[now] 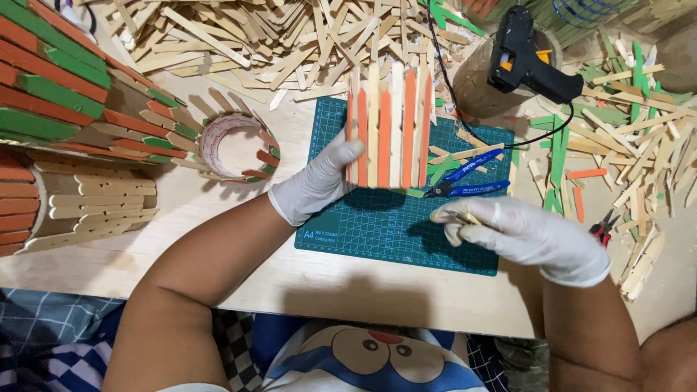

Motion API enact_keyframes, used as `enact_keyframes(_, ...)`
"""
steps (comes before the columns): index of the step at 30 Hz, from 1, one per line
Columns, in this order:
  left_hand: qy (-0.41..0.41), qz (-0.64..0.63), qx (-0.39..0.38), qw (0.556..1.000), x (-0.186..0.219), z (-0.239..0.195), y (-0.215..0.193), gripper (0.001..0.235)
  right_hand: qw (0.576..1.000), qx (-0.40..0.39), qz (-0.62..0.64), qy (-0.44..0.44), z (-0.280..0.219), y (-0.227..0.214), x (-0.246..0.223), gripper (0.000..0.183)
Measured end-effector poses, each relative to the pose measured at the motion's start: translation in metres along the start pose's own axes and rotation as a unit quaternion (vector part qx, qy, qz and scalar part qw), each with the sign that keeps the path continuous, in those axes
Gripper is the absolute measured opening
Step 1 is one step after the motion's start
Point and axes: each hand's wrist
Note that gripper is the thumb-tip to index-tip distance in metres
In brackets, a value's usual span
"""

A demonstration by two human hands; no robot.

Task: Assembling and shaping a decorative container using popsicle sticks, glue, and hand tools.

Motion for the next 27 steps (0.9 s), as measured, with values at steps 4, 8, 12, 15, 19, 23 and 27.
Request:
enact_keyframes(4,0.033,0.003,0.004,0.999,-0.011,0.003,-0.012,0.103,0.996,0.089,0.018,-0.018,-0.024,0.031,0.053,0.047)
enact_keyframes(8,0.095,0.016,0.007,0.995,-0.023,0.009,-0.019,0.1,0.924,0.338,0.135,-0.116,-0.029,0.059,0.101,0.051)
enact_keyframes(12,0.155,0.029,0.013,0.987,-0.036,0.013,-0.027,0.099,0.915,0.37,0.114,-0.118,-0.025,0.062,0.102,0.049)
enact_keyframes(15,0.204,0.038,0.013,0.978,-0.04,0.02,-0.033,0.099,0.924,0.349,0.126,-0.095,-0.024,0.059,0.109,0.054)
enact_keyframes(19,0.277,0.219,0.074,0.932,-0.038,0.022,-0.031,0.114,0.908,0.383,0.117,-0.125,-0.017,0.069,0.098,0.045)
enact_keyframes(23,0.371,0.331,0.067,0.865,-0.02,0.015,-0.001,0.136,0.868,0.465,0.082,-0.151,-0.011,0.066,0.092,0.042)
enact_keyframes(27,0.336,0.41,0.073,0.845,-0.016,0.008,0.007,0.126,0.83,0.531,0.063,-0.157,-0.004,0.06,0.078,0.035)
Point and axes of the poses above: each hand's wrist, its own z-axis towards the middle knuckle, its own y-axis out of the palm, x = y × z, and after that the axes turned 9 degrees about x, right-handed
